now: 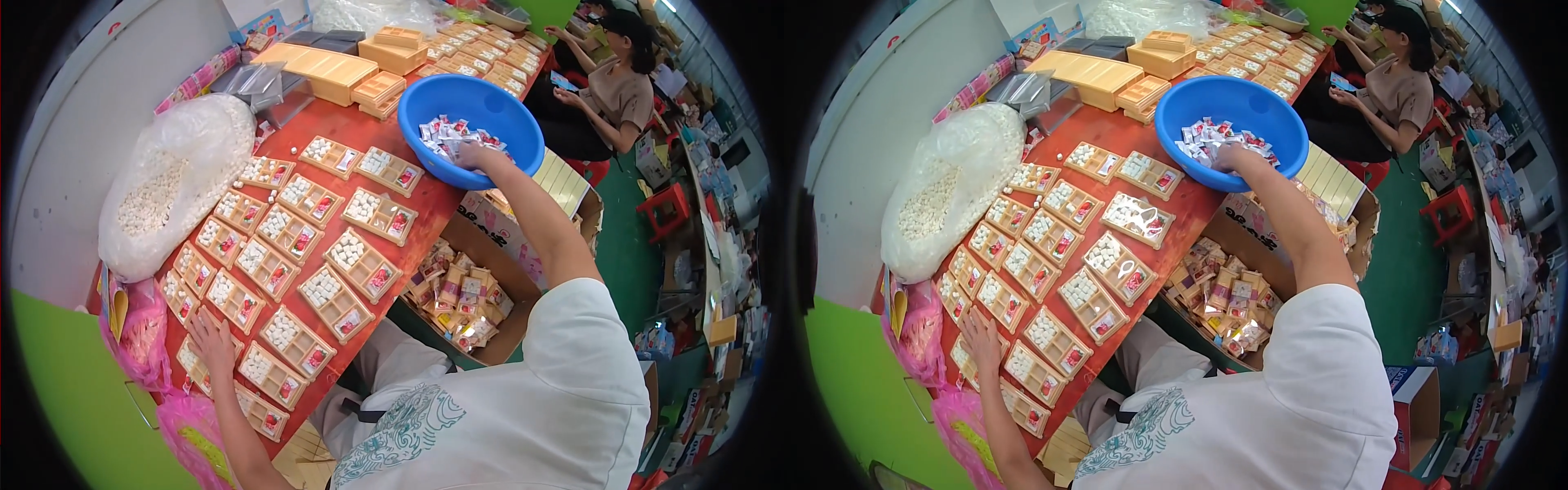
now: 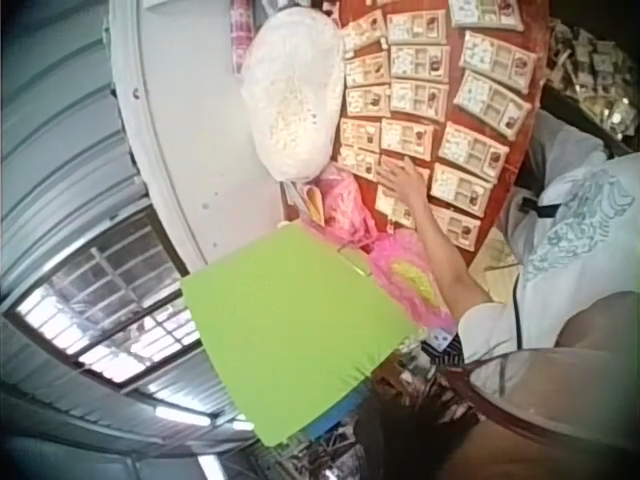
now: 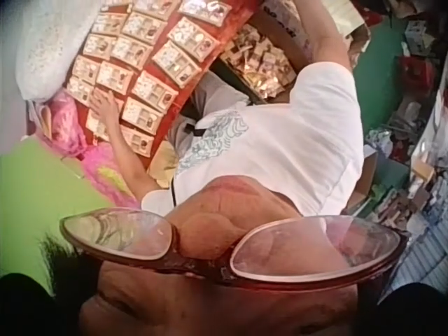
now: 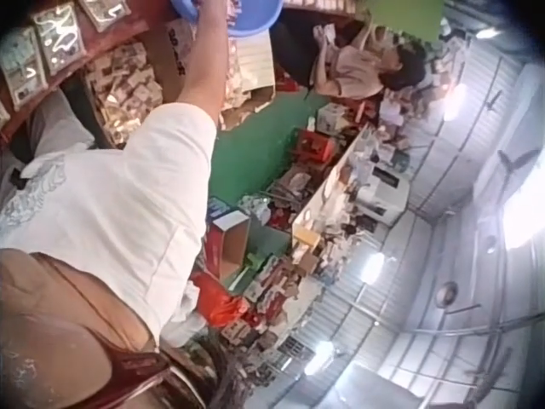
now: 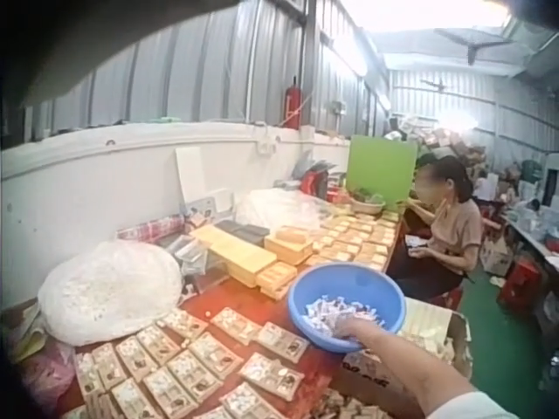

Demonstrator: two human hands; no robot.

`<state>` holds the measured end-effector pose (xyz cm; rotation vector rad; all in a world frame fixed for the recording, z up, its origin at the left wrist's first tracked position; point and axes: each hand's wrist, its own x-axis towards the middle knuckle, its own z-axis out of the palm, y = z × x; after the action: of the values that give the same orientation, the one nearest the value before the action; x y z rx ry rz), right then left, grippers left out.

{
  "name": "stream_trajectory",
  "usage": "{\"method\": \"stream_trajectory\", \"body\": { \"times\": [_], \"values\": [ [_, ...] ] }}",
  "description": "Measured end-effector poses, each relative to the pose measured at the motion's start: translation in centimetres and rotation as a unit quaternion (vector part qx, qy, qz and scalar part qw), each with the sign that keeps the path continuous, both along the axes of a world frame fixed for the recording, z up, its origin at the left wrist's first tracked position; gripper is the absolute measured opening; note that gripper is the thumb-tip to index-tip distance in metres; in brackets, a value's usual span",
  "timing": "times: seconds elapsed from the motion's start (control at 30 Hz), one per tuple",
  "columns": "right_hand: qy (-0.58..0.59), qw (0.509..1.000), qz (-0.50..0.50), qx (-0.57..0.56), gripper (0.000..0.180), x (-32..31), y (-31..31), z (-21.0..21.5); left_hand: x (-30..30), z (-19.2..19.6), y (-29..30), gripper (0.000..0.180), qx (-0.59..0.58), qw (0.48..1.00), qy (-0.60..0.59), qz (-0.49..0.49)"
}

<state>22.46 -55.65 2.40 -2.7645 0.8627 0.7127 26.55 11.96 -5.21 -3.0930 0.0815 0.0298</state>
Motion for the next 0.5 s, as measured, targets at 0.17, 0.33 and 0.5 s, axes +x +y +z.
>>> {"method": "stream_trajectory", "body": {
  "times": [0.17, 0.33, 0.5],
  "values": [
    [-0.052, 0.997, -0.055, 0.0, 0.077, 1.2, 0.1, -1.7, -0.5, 1.3, 0.1, 0.064, -0.042, 0.999, 0.013, 0.016],
    [-0.13, 0.98, -0.056, 0.139, 0.077, 3.1, -4.4, -6.1, -1.4, 1.7, 3.0, 0.065, -0.161, 0.981, -0.11, -0.016],
    [-0.295, 0.947, -0.044, -0.114, 0.067, -0.1, -5.3, -0.5, -4.9, 5.1, -1.2, 0.058, -0.251, 0.922, -0.286, -0.072]
  ]
}}
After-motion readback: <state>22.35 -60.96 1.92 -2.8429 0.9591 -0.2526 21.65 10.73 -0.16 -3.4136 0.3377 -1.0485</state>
